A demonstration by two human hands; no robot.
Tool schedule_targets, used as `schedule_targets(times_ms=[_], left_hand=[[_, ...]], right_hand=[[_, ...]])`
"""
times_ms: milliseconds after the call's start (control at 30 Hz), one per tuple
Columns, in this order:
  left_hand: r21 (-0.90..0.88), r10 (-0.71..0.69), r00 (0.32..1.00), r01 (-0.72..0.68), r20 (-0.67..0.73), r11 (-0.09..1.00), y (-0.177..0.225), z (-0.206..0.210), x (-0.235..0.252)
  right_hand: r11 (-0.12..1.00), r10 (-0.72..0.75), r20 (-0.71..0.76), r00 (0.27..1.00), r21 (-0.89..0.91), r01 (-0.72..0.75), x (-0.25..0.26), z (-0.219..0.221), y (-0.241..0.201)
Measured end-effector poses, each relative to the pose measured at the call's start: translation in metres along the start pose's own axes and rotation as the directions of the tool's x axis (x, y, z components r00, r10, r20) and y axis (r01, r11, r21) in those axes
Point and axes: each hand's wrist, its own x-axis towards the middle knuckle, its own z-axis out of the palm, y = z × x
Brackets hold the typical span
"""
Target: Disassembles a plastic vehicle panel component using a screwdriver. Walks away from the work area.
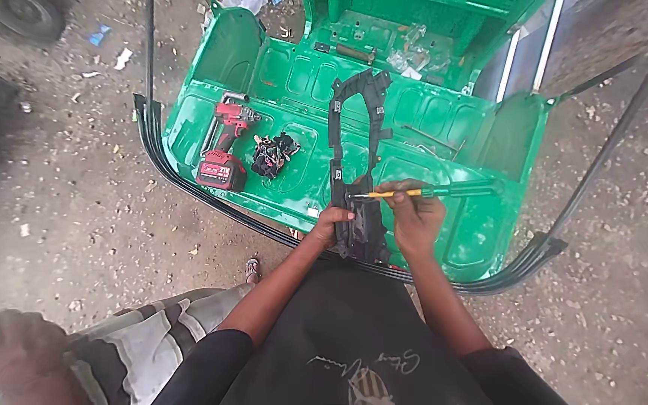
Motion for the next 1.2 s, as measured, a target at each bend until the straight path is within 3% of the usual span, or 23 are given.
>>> schedule_targets(times_ms=[400,533,867,1100,1200], left_hand=[[-0.016,0.009,0.999,-0.009,-0.052,1.0,-0.002,0.006,0.003],[0.011,0.024,0.998,-0.023,-0.066,1.0,-0.004,0.002,0.005],[0.047,0.031,0.995,-0.027,-0.095,0.999,-0.007,0.007,0.003],[0.002,-0.026,0.992,0.027,-0.121,1.0,-0.011,0.012,0.004],[-0.029,-0.027,0.992,0.023,-0.122,0.999,-0.011,0.012,0.003]], right_hand=[[0.999,-0.05,-0.138,0.989,0.013,0.053,-0.009,0.007,0.007],[0.998,-0.027,-0.162,0.987,-0.067,0.016,-0.009,0.004,0.004],[0.993,0.059,0.014,0.998,-0.103,-0.057,-0.002,0.001,-0.01],[0.992,0.095,-0.066,0.993,0.091,-0.089,-0.003,-0.001,0.001],[0.993,0.111,-0.037,0.993,0.043,-0.109,-0.002,-0.003,-0.001]])
